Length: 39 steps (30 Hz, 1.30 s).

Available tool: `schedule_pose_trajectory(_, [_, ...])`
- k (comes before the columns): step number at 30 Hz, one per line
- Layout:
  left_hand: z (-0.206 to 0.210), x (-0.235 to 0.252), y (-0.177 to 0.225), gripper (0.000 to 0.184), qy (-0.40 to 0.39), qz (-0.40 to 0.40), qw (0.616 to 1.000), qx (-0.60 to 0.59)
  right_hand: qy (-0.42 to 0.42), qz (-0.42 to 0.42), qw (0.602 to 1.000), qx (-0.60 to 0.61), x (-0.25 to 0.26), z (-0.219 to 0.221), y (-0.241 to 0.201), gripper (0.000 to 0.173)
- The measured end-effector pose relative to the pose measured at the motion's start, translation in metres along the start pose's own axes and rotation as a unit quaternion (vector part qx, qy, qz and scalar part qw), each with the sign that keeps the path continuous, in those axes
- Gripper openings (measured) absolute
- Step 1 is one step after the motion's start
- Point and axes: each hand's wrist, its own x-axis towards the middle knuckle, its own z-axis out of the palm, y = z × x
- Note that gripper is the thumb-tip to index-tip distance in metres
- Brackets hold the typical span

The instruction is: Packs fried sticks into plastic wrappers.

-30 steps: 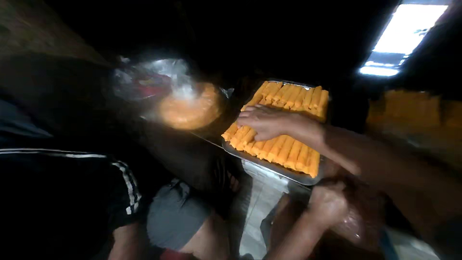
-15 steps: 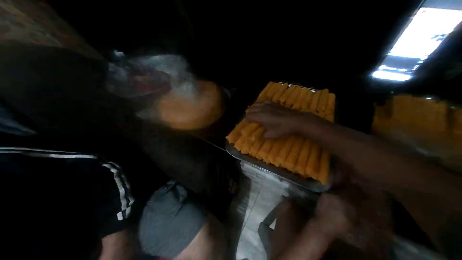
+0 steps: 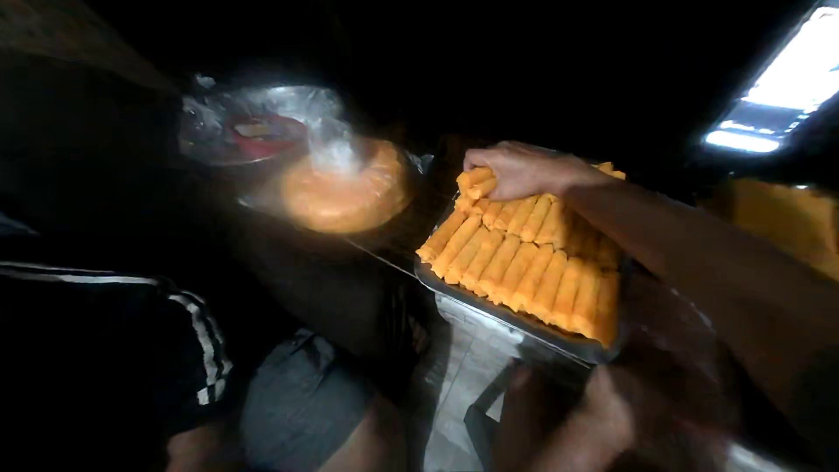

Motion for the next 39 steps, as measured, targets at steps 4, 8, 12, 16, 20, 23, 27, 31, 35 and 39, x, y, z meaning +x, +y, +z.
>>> schedule_pose_trajectory(4, [0.027, 0.002, -0.013, 0.028, 0.097, 0.072, 0.986, 0.114, 0.079, -0.052, 0.995, 0.022, 0.003, 0.011, 0.013, 0.049])
schedule_pose_trajectory(8, [0.031, 0.005, -0.014, 0.024, 0.102, 0.081, 0.98, 0.154, 0.1, -0.078, 0.988, 0.091, -0.001, 0.001, -0.016, 0.049])
schedule_pose_trajectory(12, [0.012, 0.003, -0.006, 0.029, 0.004, 0.043, 0.994, 0.097, -0.023, -0.123, 0.99, 0.064, 0.005, -0.001, -0.054, 0.048])
schedule_pose_trajectory(16, [0.018, 0.002, -0.011, 0.025, 0.097, 0.095, 0.989, 0.054, -0.114, -0.141, 0.983, 0.022, 0.018, 0.003, -0.063, 0.045])
schedule_pose_trajectory(20, [-0.001, -0.003, 0.0, 0.024, 0.036, 0.066, 0.997, 0.037, -0.131, -0.11, 0.984, 0.039, 0.019, 0.002, -0.056, 0.054])
schedule_pose_trajectory(23, [0.027, 0.004, -0.015, 0.021, 0.129, 0.122, 0.97, 0.165, -0.111, -0.101, 0.987, 0.047, 0.012, 0.005, -0.053, 0.056])
schedule_pose_trajectory(27, [0.025, 0.002, -0.014, 0.023, 0.118, 0.118, 0.979, 0.12, -0.086, -0.117, 0.989, 0.037, 0.009, 0.011, -0.051, 0.056])
schedule_pose_trajectory(31, [0.013, 0.003, -0.009, 0.022, 0.105, 0.113, 0.986, 0.056, -0.082, -0.137, 0.987, 0.021, 0.005, 0.012, -0.052, 0.059])
schedule_pose_trajectory(35, [0.03, 0.003, -0.016, 0.024, 0.114, 0.108, 0.979, 0.133, -0.088, -0.143, 0.986, 0.008, 0.003, 0.011, -0.051, 0.066])
schedule_pose_trajectory(39, [0.018, 0.002, -0.011, 0.023, 0.117, 0.115, 0.984, 0.069, -0.067, -0.16, 0.985, -0.004, 0.002, 0.013, -0.051, 0.059])
